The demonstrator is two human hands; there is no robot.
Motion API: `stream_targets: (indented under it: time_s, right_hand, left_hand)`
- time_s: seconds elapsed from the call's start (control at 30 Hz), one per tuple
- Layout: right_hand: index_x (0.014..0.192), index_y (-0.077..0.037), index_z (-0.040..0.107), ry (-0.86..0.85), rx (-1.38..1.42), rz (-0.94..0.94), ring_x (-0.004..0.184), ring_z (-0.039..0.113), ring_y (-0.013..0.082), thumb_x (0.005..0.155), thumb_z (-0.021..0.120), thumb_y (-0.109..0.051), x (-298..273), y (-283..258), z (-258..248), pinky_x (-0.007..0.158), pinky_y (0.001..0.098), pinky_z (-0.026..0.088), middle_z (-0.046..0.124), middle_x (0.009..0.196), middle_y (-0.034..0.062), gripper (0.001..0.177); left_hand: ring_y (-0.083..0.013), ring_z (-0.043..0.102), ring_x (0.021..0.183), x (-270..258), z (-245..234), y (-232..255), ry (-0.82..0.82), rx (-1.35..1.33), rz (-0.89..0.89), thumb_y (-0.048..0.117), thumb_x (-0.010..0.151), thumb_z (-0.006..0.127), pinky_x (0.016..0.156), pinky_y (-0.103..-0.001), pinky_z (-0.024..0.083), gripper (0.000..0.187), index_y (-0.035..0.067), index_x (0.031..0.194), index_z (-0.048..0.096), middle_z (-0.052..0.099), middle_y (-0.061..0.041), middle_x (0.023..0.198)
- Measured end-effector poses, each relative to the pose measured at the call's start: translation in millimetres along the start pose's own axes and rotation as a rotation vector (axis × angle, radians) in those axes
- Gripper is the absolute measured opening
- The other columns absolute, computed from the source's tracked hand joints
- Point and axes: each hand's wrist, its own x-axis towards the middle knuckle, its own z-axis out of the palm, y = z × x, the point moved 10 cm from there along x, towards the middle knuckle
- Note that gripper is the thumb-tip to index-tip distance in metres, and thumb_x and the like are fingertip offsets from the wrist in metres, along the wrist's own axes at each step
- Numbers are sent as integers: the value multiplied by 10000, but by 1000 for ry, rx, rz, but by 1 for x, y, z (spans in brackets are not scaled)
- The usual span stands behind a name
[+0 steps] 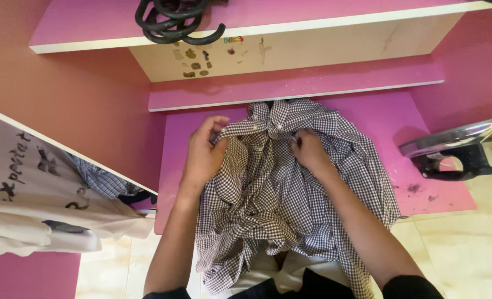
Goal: The person irons a white t-shirt on a pink ironing board, then hangs it on a hanger in a closet. They then retrieve a checkered shirt, lay it on the board, and begin buttoning it.
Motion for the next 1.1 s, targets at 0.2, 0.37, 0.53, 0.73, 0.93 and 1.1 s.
stream_targets:
  time_s: [0.2, 0.37, 0.53, 0.73, 0.93, 1.1]
  right_hand:
    - [1007, 26, 713, -97, 61, 10, 926, 689, 334, 832, 746, -77, -9, -7, -10, 857, 432, 570, 685, 1064, 193, 206]
    - [920, -11, 720, 0, 16, -427, 1072, 671, 345, 837, 777, -123, -49, -57, -57, 884, 436, 557, 721, 1128, 141, 151]
    - [891, -26, 720, -237, 38, -174, 763, 704, 199, 842, 763, -208, -83, -57, -76, 681, 347, 590, 744, 917, 65, 193]
    - [994, -51, 698, -520, -235, 191, 743, 708, 248, 912, 733, -252, -90, -28, -60, 735, 379, 587, 744, 1002, 61, 220]
    - [1164, 53, 678, -58, -211, -191, 1002, 651, 355, 785, 827, -282, -57, -75, -68, 867, 432, 540, 669, 1101, 225, 527]
    - [1074, -41, 757, -123, -251, -172, 949, 698, 315, 856, 739, -163, -49, -62, -38, 875, 410, 566, 730, 1061, 146, 251]
  left_hand:
    - [-231, 700, 910, -53, 72, 29, -475, 141, 112, 138, 821, 775, 825, -351, 553, 254, 60, 1062, 763, 727, -112, 1001]
    - [-259, 732, 849, -77, 109, -39, -554, 232, -128, 212, 834, 769, 786, -369, 578, 208, 87, 1000, 785, 748, -108, 985]
    - [-301, 720, 853, -71, 127, -80, -423, 234, -10, 154, 855, 768, 795, -402, 560, 179, 48, 998, 780, 747, -144, 1030]
    - [-310, 730, 807, -40, 126, -106, -265, 254, 5, 119, 844, 733, 772, -404, 581, 158, 37, 976, 761, 762, -139, 977]
    - [-302, 739, 821, -23, 132, -98, -336, 260, 20, 101, 831, 733, 792, -398, 585, 126, 38, 936, 765, 760, -145, 936]
    - [-363, 652, 936, -36, 119, -36, -165, 515, 237, 42, 803, 709, 857, -450, 535, 62, 24, 815, 768, 671, -169, 956]
